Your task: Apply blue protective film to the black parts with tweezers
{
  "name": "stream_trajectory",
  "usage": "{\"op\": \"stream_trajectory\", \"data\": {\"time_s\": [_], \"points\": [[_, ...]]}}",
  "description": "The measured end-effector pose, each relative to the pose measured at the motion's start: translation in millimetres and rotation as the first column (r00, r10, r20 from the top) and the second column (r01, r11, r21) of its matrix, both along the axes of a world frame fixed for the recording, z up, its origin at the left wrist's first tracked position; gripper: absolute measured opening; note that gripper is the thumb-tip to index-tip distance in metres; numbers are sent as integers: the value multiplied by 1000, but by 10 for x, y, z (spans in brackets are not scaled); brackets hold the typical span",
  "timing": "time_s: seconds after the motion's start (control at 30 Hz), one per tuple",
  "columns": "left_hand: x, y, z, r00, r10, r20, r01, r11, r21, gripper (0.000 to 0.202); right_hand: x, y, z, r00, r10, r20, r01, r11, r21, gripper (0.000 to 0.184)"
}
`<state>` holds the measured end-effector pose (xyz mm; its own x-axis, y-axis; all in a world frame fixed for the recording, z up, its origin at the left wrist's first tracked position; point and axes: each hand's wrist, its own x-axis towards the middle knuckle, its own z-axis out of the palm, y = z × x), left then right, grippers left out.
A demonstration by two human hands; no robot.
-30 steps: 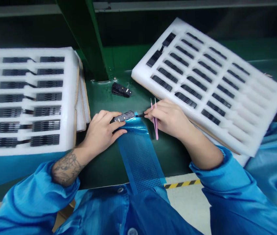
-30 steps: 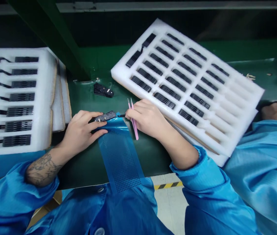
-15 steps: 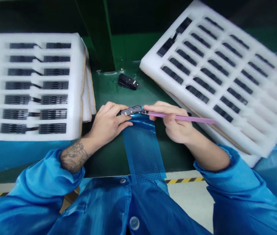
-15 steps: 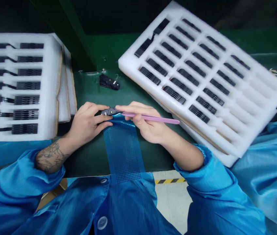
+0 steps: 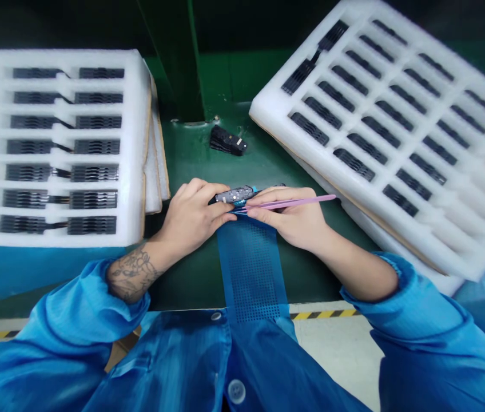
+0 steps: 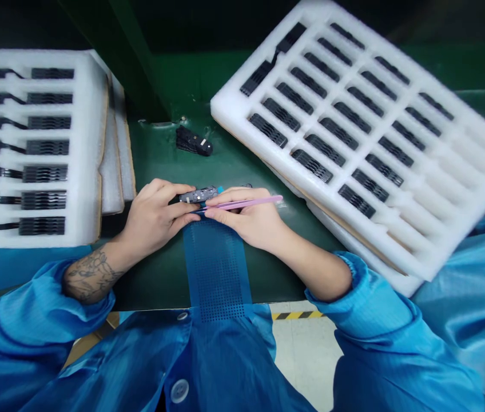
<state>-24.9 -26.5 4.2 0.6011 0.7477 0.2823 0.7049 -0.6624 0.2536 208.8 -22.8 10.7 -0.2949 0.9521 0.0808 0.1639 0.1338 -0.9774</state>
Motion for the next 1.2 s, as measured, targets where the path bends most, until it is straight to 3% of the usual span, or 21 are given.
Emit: {"op": "stream_trajectory", "data": {"time_s": [0.13, 0.53, 0.83, 1.2], "points": [[9, -2, -4, 1000, -2, 12, 2, 1000, 6, 25, -44, -23, 20, 997, -55, 53, 57, 998, -41, 15], [-4, -7, -24, 1000, 1, 4, -1, 1000, 17, 26, -73, -39, 13, 997, -43, 61, 44, 999, -17, 8], [-36, -5, 8, 997, -40, 64, 42, 998, -39, 37, -5, 46, 16, 959, -284, -17, 279, 951, -135, 12], [-14, -6, 2, 999, -18, 28, 19, 999, -36, 23, 15, 85, -50, 948, -318, 27, 318, 938, -140, 12]]}}
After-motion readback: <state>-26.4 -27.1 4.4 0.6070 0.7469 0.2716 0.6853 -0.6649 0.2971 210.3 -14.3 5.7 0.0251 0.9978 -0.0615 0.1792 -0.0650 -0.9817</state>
